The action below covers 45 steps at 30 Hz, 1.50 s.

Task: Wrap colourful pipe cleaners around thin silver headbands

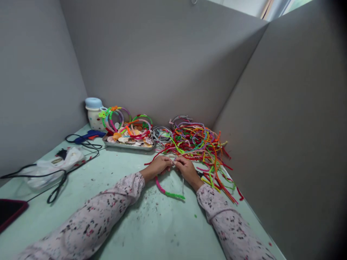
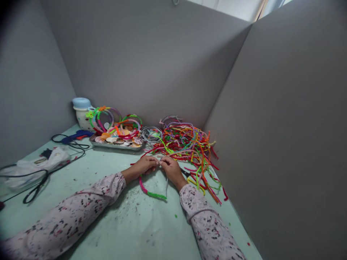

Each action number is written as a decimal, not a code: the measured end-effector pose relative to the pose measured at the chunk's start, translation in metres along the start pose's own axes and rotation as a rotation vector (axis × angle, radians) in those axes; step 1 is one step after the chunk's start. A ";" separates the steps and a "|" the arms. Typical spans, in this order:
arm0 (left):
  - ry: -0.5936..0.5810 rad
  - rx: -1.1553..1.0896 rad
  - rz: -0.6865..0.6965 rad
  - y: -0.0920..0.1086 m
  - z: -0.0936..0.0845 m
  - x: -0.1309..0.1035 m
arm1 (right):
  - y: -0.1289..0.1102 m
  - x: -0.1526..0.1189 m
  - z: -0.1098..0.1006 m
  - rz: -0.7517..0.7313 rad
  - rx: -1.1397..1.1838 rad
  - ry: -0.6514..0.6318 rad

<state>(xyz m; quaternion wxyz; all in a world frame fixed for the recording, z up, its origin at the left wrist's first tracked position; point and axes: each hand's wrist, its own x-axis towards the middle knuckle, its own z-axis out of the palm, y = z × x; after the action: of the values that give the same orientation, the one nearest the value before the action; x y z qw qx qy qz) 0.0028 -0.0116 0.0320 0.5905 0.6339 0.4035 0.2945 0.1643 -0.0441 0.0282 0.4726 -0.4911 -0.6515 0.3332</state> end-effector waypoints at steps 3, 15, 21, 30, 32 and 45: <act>0.012 0.001 0.003 0.001 0.002 -0.001 | 0.000 -0.002 0.000 -0.034 -0.017 0.008; 0.031 -0.033 0.037 -0.003 0.001 -0.007 | 0.002 -0.003 0.002 0.032 0.070 -0.009; 0.051 -0.077 0.052 0.003 0.001 -0.011 | -0.002 -0.004 -0.002 0.161 0.264 -0.033; 0.111 -0.098 0.075 -0.003 0.003 -0.008 | 0.001 -0.004 -0.001 0.147 0.175 -0.039; 0.110 -0.135 0.094 -0.004 0.002 -0.007 | 0.003 -0.004 0.000 0.158 0.184 -0.038; 0.082 -0.169 0.044 0.001 0.003 -0.009 | 0.009 -0.004 0.005 0.158 0.172 -0.062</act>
<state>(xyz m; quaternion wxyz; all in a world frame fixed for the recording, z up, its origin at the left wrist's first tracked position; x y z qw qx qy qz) 0.0009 -0.0207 0.0340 0.6184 0.5778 0.3868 0.3662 0.1632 -0.0451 0.0174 0.4649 -0.4880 -0.5941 0.4389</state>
